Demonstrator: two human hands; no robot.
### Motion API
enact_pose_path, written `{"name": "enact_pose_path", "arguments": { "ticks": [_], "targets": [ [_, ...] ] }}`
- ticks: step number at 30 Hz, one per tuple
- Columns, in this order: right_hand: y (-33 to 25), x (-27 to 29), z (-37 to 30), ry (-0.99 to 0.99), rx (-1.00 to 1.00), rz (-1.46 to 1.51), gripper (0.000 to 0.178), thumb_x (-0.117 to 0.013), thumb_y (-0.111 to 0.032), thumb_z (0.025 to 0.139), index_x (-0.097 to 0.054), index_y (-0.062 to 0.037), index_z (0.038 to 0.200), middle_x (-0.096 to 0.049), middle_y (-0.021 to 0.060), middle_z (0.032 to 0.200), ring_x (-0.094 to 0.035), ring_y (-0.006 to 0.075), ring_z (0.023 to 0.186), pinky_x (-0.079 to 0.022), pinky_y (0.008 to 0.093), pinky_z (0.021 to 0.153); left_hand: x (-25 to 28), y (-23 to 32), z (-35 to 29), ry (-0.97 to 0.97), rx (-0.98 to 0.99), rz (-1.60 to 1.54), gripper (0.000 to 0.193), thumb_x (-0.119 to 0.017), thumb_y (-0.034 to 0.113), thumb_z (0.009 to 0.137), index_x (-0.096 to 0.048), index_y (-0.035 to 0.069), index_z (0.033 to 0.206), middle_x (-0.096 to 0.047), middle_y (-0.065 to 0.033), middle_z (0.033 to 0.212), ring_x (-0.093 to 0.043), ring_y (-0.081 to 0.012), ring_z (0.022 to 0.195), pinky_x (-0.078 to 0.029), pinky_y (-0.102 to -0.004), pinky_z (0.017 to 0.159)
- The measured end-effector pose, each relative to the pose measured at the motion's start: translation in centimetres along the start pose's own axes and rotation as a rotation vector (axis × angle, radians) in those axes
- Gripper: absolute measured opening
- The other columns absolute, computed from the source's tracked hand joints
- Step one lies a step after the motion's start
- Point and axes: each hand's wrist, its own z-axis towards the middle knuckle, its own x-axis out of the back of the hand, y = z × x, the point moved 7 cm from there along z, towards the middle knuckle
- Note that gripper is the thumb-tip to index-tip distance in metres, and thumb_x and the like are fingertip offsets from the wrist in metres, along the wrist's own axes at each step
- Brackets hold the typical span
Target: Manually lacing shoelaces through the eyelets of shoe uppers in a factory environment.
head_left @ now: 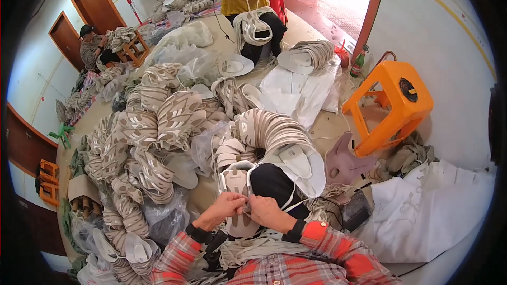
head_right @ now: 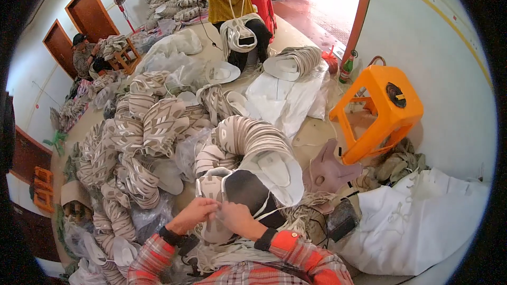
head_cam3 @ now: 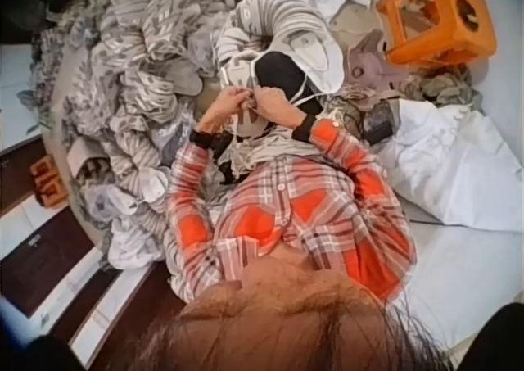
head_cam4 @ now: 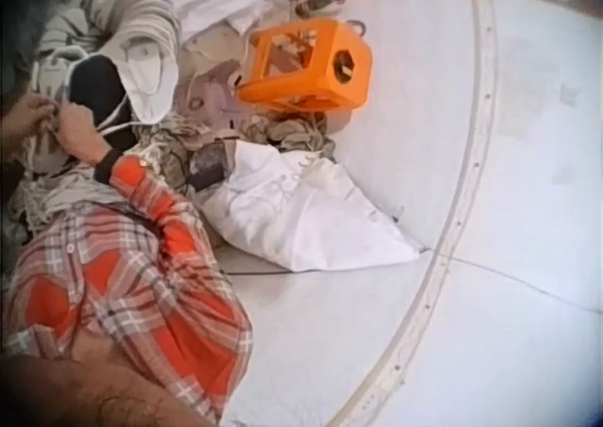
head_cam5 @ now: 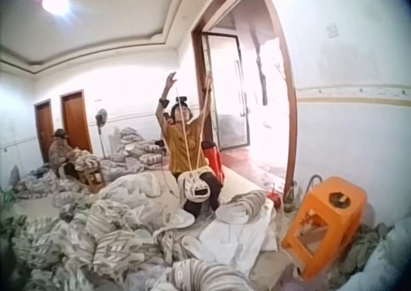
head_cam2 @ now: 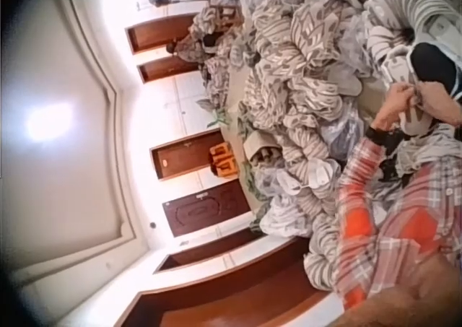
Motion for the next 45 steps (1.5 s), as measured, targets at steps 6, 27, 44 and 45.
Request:
{"name": "enact_pose_path", "arguments": {
  "ticks": [6,27,44,45],
  "targets": [
    [0.0,0.7,-0.6,-0.068,0.008,0.189,0.017,-0.051,-0.007,0.072,-0.048,0.0045,0.084,-0.059,0.0233,0.07,-0.06,0.0378,0.067,-0.048,0.0448,0.06,-0.4,0.9,1.1,-0.125,-0.128,0.216,0.027,-0.048,0.015,0.086,-0.058,-0.004,0.102,-0.057,-0.0013,0.068,-0.053,-0.0072,0.057,-0.04,-0.0233,0.05],
    [-3.9,0.1,0.1,0.068,0.414,-0.275,0.019,-0.058,-0.019,0.076,-0.051,-0.0029,0.082,-0.05,0.0088,0.072,-0.051,0.0253,0.07,-0.039,0.0347,0.063,6.2,4.3,-0.5,0.204,-0.422,1.187,0.01,-0.049,0.011,0.081,-0.051,0.003,0.086,-0.058,-0.0131,0.067,-0.06,-0.0234,0.06,-0.047,-0.0308,0.053],
    [-0.1,2.9,7.5,-0.464,0.194,-0.008,0.019,-0.056,-0.02,0.07,-0.063,-0.0027,0.075,-0.061,0.0149,0.069,-0.058,0.0291,0.064,-0.045,0.0364,0.061,4.6,-1.7,-0.7,-0.252,-0.242,-1.461,0.014,-0.045,0.016,0.078,-0.048,0.004,0.073,-0.048,-0.0056,0.069,-0.046,-0.0199,0.065,-0.039,-0.0316,0.062],
    [0.1,2.9,7.4,-0.508,0.112,0.061,0.019,-0.057,-0.02,0.069,-0.063,-0.002,0.071,-0.06,0.0144,0.065,-0.058,0.0267,0.061,-0.045,0.0351,0.059,6.2,-2.1,-1.3,-0.183,-0.322,-1.543,0.014,-0.047,0.016,0.076,-0.048,0.003,0.073,-0.047,-0.0053,0.068,-0.045,-0.0196,0.065,-0.039,-0.0311,0.062]
  ]
}}
